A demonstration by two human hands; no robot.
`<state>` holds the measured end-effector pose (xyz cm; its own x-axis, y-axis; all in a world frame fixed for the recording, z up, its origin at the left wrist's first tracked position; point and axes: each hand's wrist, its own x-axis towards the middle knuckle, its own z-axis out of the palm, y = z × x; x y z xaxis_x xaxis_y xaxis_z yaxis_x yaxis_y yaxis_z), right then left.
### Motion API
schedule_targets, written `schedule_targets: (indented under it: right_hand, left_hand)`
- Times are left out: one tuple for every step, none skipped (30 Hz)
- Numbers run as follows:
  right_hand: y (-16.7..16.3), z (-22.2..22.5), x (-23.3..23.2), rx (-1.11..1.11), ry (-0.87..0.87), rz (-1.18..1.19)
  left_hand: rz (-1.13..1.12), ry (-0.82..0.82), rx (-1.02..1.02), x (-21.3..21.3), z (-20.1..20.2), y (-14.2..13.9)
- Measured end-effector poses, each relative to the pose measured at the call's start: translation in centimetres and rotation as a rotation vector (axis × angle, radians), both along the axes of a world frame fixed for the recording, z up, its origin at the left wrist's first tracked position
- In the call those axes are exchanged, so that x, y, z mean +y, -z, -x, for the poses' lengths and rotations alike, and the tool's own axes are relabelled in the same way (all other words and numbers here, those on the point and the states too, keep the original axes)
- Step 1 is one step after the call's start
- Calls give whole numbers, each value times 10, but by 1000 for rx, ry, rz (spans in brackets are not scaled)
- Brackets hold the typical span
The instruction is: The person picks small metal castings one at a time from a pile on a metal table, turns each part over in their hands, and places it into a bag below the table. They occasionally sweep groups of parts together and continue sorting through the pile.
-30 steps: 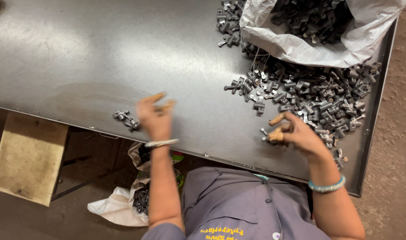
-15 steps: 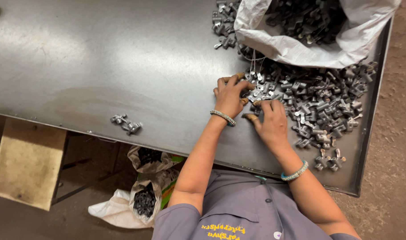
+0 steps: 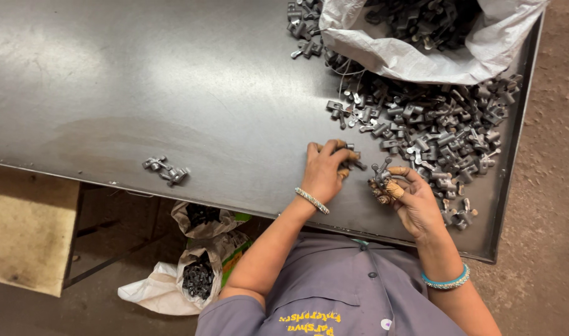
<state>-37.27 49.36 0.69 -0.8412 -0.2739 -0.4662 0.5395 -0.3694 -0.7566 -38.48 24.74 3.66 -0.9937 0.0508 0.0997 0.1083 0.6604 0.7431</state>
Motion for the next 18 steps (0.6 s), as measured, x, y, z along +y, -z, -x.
schedule_targets:
  right_hand:
    - [0, -1, 2, -27, 5, 12]
    - [-2, -1, 4, -47, -12, 7]
    - [-3, -1, 6, -68, -29, 1]
    - [-6, 0, 7, -90, -48, -3]
    - [-9, 2, 9, -66, -123, -45]
    - [-13, 5, 11, -41, -198, -87]
    - [-18, 7, 11, -17, -274, -128]
    - [-23, 11, 11, 8, -329, -186]
    - [-30, 19, 12, 35, -384, -244]
    - [-37, 29, 10, 62, -439, -301]
    - [-45, 40, 7, 109, -322, -245]
    - [-53, 50, 5, 154, -204, -189]
    - [-62, 60, 2, 198, -85, -134]
    - [-68, 71, -5, 253, -24, -95]
    - [-73, 80, -14, 309, 37, -56]
    - [-75, 84, -25, 367, 96, -13]
    - [-74, 85, -39, 523, 20, -405]
    - [-72, 84, -53, 662, -55, -802]
  left_hand:
    - [-11, 22, -14, 2, -4, -1]
    - [-20, 44, -27, 3, -7, -1]
    - [-61, 61, -38, 3, -9, -1]
    - [-102, 77, -49, 2, -11, -2]
    - [-142, 92, -60, 1, -12, -2]
    - [-165, 84, -53, -1, -11, -1]
    - [-187, 76, -48, -2, -10, -1]
    - [-210, 68, -43, -4, -7, -1]
    - [-191, 33, -43, -5, -3, -1]
    - [-171, -3, -42, -6, 3, -2]
    - [-151, -38, -42, -7, 11, -2]
    - [-127, -53, 9, -7, 20, -3]
    - [-103, -68, 62, -6, 31, -4]
    - [-79, -82, 116, -5, 42, -6]
    - [-19, -91, 145, -3, 54, -7]
    - [41, -102, 175, -1, 67, -8]
    - [103, -113, 207, 1, 80, -9]
    - [153, -122, 164, 3, 92, -9]
